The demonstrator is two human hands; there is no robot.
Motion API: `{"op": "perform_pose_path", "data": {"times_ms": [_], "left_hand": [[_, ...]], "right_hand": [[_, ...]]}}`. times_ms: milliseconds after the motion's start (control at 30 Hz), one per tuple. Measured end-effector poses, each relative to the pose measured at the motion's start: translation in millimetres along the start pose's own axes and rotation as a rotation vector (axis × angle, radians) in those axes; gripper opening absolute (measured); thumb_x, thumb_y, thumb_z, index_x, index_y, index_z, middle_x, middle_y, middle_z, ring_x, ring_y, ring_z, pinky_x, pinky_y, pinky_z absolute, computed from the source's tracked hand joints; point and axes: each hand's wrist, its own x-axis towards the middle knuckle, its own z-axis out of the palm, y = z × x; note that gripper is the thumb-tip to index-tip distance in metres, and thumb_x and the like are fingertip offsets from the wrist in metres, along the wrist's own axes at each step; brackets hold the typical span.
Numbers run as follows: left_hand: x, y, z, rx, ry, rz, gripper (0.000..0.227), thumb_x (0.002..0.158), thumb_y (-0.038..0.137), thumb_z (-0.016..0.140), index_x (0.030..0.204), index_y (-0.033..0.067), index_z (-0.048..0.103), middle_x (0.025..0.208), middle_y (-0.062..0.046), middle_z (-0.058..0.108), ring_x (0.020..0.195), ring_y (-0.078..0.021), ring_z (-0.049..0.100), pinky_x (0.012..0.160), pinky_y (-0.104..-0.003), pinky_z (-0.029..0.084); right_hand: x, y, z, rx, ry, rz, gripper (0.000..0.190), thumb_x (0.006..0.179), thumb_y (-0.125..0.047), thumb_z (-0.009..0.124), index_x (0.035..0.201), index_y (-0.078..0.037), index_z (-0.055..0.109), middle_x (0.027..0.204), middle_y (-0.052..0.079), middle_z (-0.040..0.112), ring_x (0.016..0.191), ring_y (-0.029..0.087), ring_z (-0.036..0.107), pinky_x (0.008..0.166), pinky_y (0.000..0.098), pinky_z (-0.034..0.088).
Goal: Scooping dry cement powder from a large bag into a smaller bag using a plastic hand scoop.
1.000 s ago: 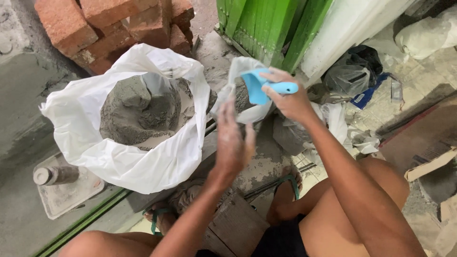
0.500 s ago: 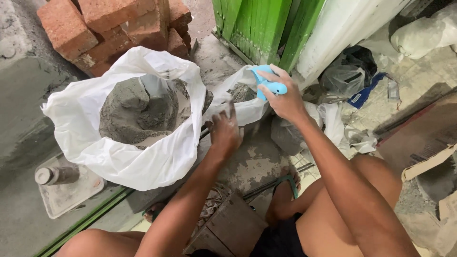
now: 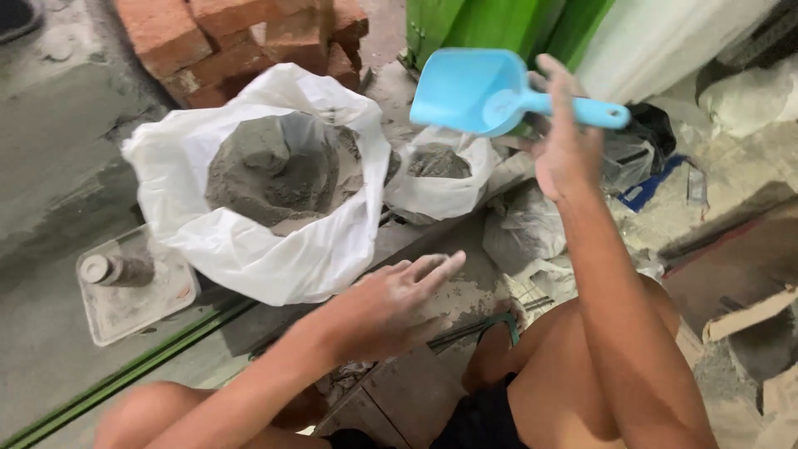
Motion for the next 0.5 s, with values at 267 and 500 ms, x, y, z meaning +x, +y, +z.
{"op": "perform_pose_path", "data": {"times_ms": [267, 500], "left_hand": [[-82, -55, -143, 0.473, 0.878, -0.096, 0.042, 0.094, 0.007, 0.074, 0.133, 0.0094, 0.059, 0.122, -0.014, 0.062, 0.105, -0.0337, 0.053, 0.086, -0.049, 0.041], [-140, -91, -141, -0.147, 0.762, -0.838, 0.083, 0.093, 0.052, 0.065, 0.151, 0.0013, 0.036, 0.151, -0.025, 0.044, 0.135, -0.0361, 0.047, 0.11, -0.053, 0.042]], "right_hand": [[-45, -23, 30, 0.111, -0.514, -0.415, 0.059, 0.115, -0.051, 0.053, 0.161, -0.02, 0.031, 0.163, 0.022, 0.031, 0.146, 0.047, 0.042, 0.108, 0.0693, 0.055], [-76, -69, 96, -0.477, -0.91, -0.761, 0.038, 0.099, -0.001, 0.063, 0.136, -0.004, 0.057, 0.159, 0.025, 0.048, 0.155, 0.043, 0.044, 0.132, 0.0626, 0.041]]}}
